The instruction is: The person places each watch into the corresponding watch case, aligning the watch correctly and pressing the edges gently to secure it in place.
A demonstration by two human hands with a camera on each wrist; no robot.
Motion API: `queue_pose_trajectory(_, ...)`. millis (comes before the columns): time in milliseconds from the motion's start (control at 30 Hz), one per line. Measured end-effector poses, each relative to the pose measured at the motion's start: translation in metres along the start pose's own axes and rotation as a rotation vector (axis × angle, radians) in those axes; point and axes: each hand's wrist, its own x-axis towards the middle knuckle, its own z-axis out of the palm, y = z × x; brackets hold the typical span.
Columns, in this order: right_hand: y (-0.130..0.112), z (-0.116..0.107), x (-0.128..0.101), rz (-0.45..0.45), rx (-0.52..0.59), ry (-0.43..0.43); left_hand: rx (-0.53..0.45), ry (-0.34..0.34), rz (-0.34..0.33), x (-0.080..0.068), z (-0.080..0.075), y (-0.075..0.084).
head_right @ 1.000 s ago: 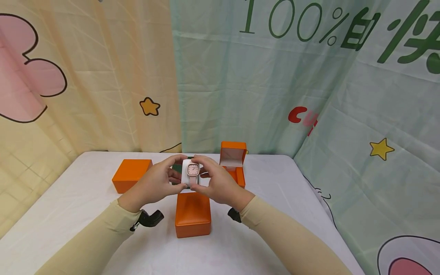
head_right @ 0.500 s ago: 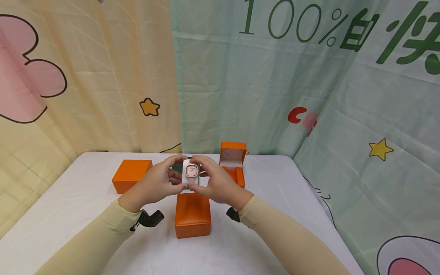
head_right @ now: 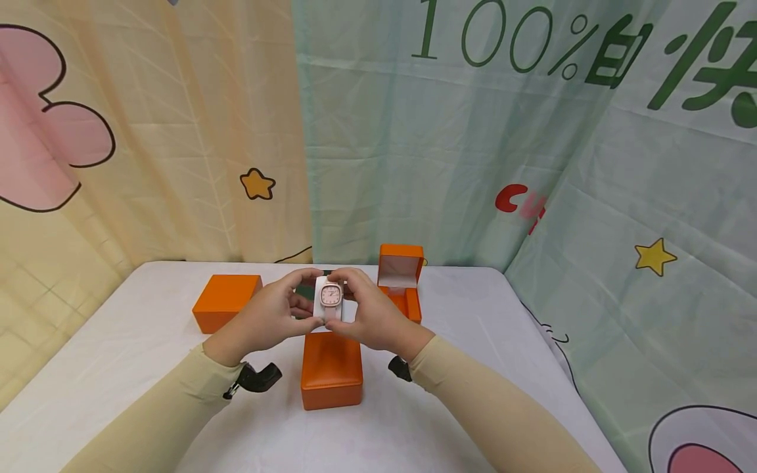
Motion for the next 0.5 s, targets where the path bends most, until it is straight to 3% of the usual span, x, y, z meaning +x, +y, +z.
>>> queue_pose_trajectory(500,0.0011,0.0003,0.0019,0.026,-0.042,-0.018,-0.075,-0.008,-0.008,0.0007,0.0015,-0.0018)
